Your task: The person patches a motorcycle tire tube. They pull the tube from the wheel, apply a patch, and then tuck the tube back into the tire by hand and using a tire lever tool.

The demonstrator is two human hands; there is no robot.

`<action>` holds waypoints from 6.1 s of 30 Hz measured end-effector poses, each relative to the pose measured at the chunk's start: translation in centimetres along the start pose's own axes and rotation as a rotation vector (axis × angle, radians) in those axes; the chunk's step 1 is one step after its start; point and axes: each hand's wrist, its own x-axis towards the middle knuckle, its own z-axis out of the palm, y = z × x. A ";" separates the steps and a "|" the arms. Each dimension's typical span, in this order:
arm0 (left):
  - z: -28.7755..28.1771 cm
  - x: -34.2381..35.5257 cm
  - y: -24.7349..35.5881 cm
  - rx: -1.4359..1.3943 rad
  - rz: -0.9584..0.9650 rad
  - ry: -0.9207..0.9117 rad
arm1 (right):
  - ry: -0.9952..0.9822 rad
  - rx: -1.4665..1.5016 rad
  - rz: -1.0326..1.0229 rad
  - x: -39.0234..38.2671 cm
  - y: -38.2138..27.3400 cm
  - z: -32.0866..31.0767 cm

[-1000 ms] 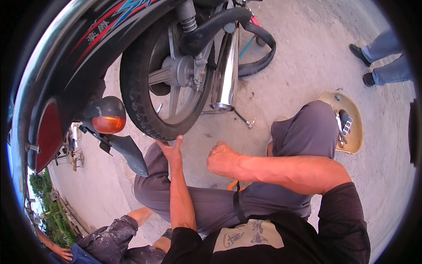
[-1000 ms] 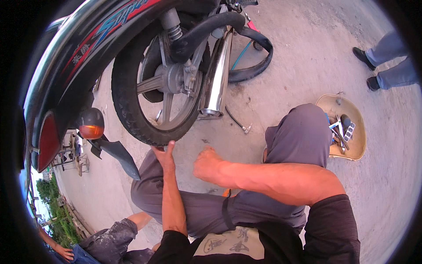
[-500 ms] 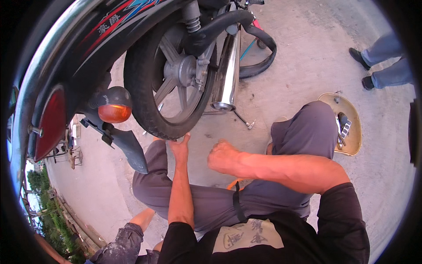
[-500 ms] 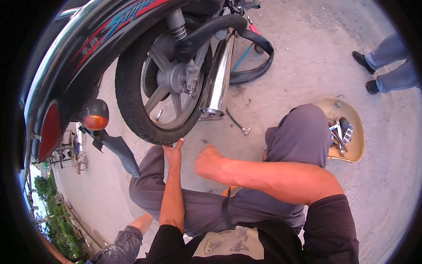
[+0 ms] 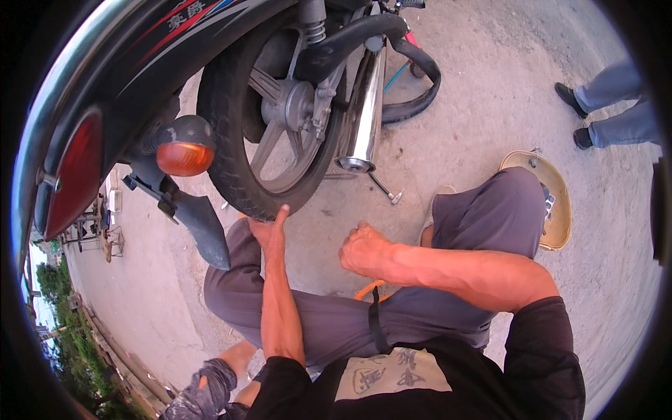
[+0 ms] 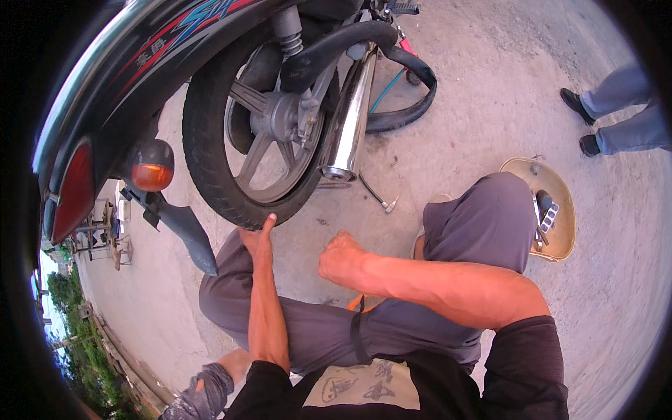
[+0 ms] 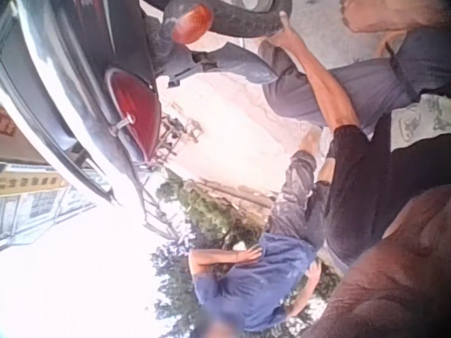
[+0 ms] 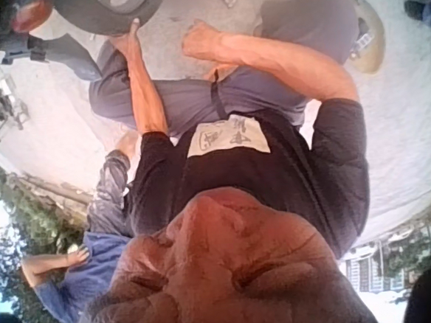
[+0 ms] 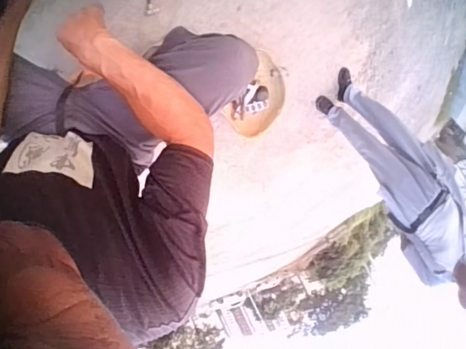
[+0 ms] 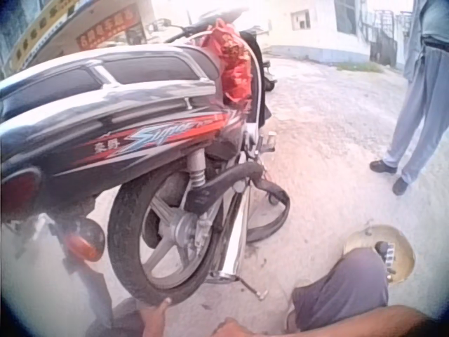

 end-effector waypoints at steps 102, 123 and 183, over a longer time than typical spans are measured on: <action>-2.2 0.4 0.0 0.082 0.090 -0.144 | 0.384 0.343 0.324 0.3 10.1 -5.6; -2.8 0.7 2.5 0.063 0.124 -0.118 | 0.520 1.328 0.527 1.3 -2.3 2.8; -2.7 -0.4 5.9 -0.035 -0.019 0.001 | 0.975 0.175 0.714 1.4 34.4 -9.9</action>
